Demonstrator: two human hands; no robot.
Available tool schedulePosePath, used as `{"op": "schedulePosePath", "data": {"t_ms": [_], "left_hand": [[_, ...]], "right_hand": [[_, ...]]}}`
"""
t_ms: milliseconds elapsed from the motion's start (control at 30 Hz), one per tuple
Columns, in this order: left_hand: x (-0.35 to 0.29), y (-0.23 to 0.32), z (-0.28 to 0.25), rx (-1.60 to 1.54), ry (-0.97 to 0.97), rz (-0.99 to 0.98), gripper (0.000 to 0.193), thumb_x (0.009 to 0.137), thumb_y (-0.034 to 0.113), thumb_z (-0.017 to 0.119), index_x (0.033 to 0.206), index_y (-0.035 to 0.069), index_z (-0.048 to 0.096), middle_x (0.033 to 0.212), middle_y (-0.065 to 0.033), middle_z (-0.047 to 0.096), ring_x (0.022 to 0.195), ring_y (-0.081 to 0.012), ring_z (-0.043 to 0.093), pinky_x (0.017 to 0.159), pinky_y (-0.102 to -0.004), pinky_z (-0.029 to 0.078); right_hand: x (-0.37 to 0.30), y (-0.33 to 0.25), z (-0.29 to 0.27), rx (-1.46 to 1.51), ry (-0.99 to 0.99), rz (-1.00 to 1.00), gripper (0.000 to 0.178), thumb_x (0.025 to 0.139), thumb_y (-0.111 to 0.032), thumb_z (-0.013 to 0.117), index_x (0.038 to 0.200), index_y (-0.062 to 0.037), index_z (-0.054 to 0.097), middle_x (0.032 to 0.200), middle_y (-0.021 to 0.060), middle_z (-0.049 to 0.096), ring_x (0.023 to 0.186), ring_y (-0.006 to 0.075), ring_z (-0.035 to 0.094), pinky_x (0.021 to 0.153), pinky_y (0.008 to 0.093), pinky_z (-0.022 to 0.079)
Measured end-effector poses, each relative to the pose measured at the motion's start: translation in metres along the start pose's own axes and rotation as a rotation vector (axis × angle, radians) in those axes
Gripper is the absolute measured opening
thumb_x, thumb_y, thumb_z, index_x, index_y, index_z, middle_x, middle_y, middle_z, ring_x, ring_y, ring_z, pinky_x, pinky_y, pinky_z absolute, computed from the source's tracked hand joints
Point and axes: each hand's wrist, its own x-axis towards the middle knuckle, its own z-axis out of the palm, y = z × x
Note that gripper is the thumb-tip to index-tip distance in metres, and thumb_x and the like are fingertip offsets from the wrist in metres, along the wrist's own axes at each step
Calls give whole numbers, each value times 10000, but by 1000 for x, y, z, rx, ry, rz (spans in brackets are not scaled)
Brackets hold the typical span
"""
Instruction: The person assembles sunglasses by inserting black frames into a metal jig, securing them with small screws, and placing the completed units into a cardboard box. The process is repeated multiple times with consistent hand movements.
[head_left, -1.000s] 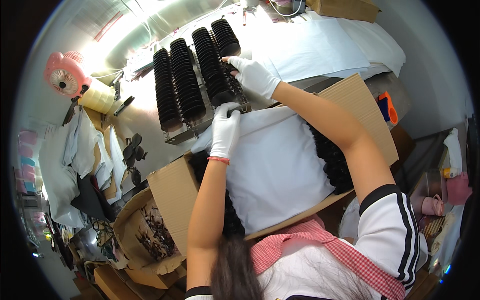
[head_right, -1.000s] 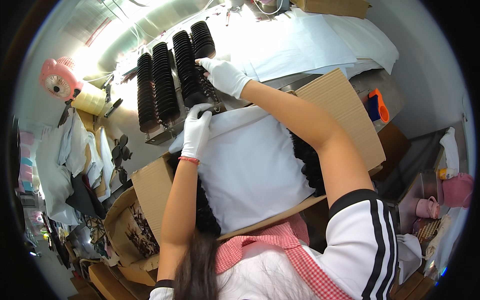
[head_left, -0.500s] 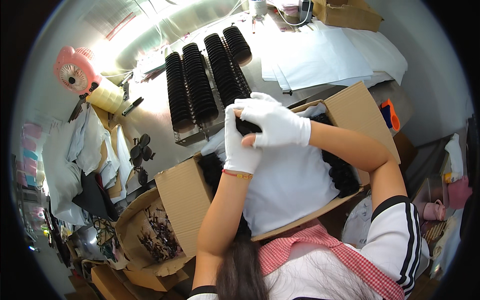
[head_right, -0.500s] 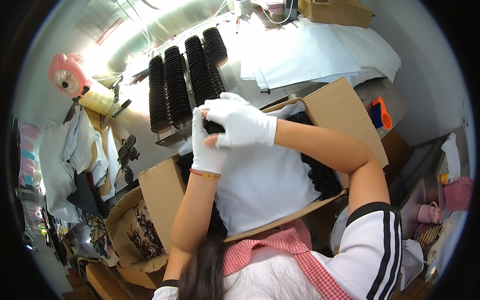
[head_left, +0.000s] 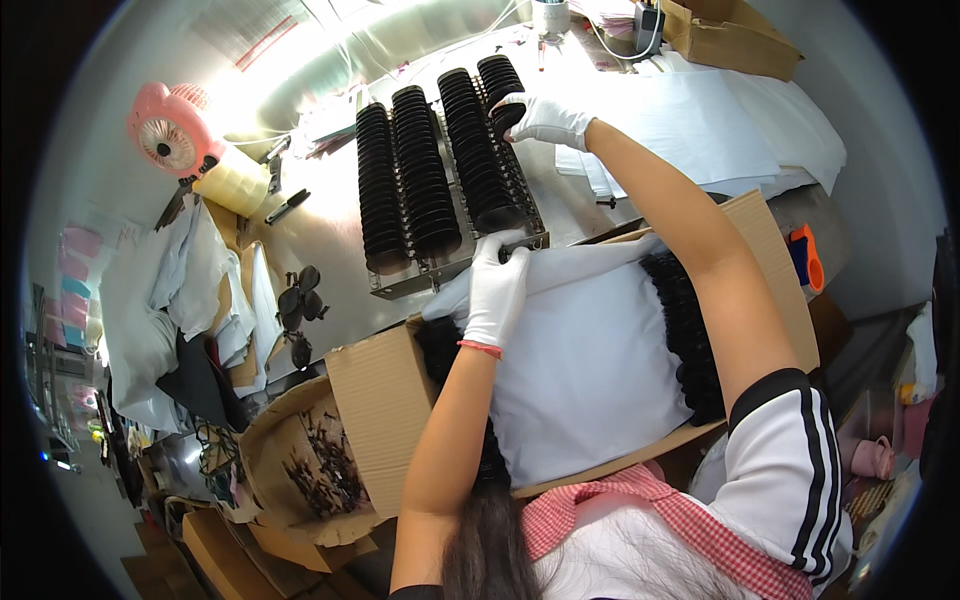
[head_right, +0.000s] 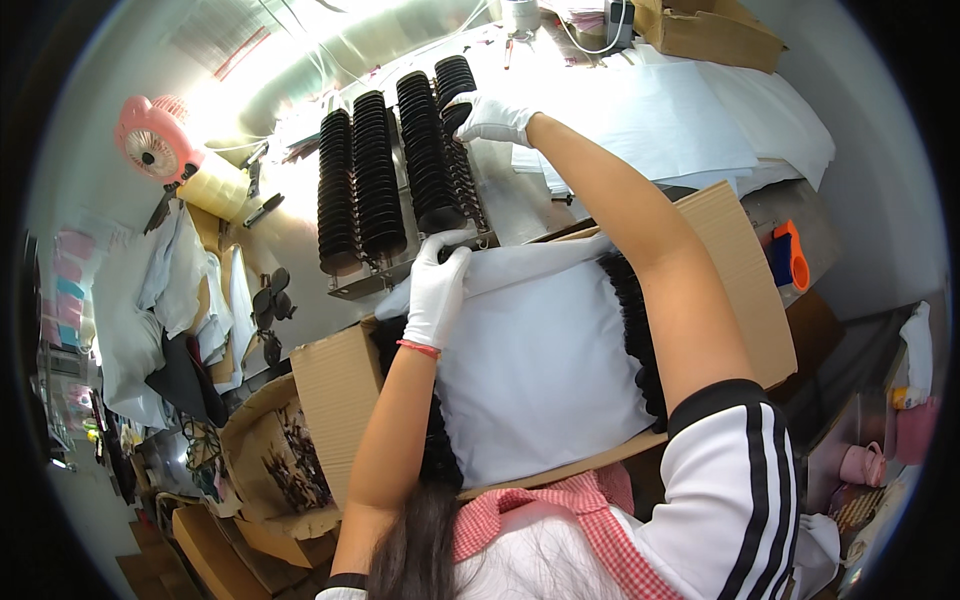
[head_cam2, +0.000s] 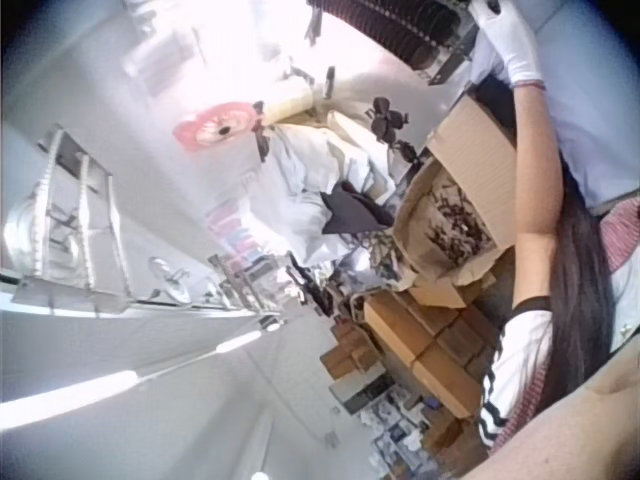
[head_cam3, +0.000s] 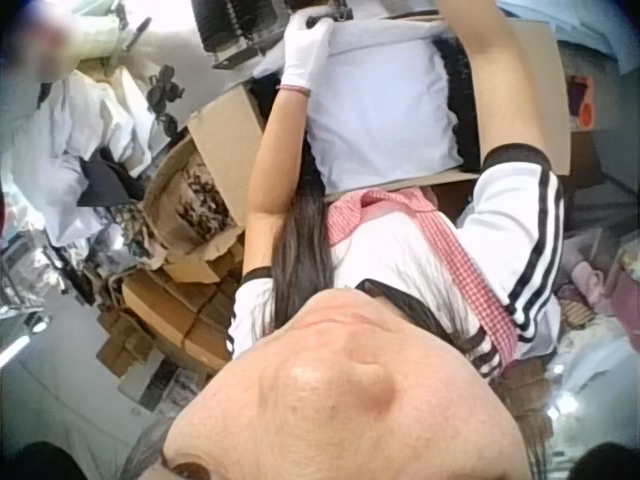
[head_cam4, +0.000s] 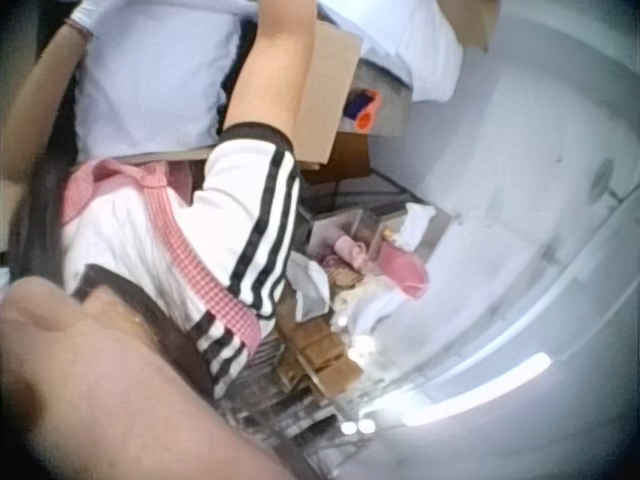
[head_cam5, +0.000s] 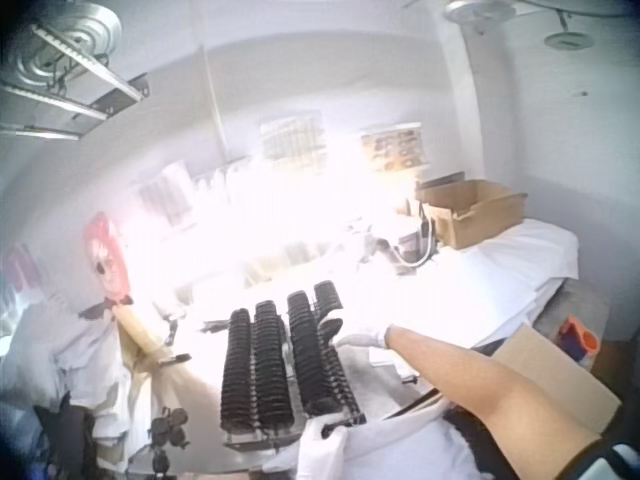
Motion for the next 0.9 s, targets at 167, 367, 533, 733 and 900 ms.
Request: {"op": "schedulePosePath", "data": {"t_ms": [167,367,533,733,900], "left_hand": [[3,-7,-4,-10,-19,-56,200,918,99,606,1100,80,684,745,22,541,629,-44,469,547,-215,403],[1,3,-4,-134,-71,-154,202,926,103,609,1113,98,687,709,30,560,583,-34,480,508,-201,409],[-7,18,-8,-338,-35,-176,173,943,104,602,1100,59,657,735,6,613,625,-57,547,562,-203,455],[-19,43,6,-499,144,-189,150,983,177,633,1108,94,633,840,25,629,645,-37,534,553,-201,442],[-34,54,24,-759,156,-31,291,1007,215,620,1261,80,579,944,22,638,733,-35,548,627,-194,457]], "right_hand": [[-7,13,33,-147,235,-199,408,886,-91,669,1293,-98,633,1032,184,720,893,241,692,892,359,526],[-14,26,79,-790,646,-486,313,943,-110,551,1233,-40,644,1267,153,663,1077,245,674,926,323,538],[-29,23,60,-843,664,-392,344,954,-126,540,1285,-93,629,1245,85,680,921,201,707,751,301,572],[-73,-32,23,316,552,72,306,918,-139,657,1214,-77,701,941,78,758,665,139,656,602,284,520],[-155,-74,43,1059,153,76,316,911,-51,625,1219,-8,678,1081,43,701,909,86,640,802,231,542]]}}
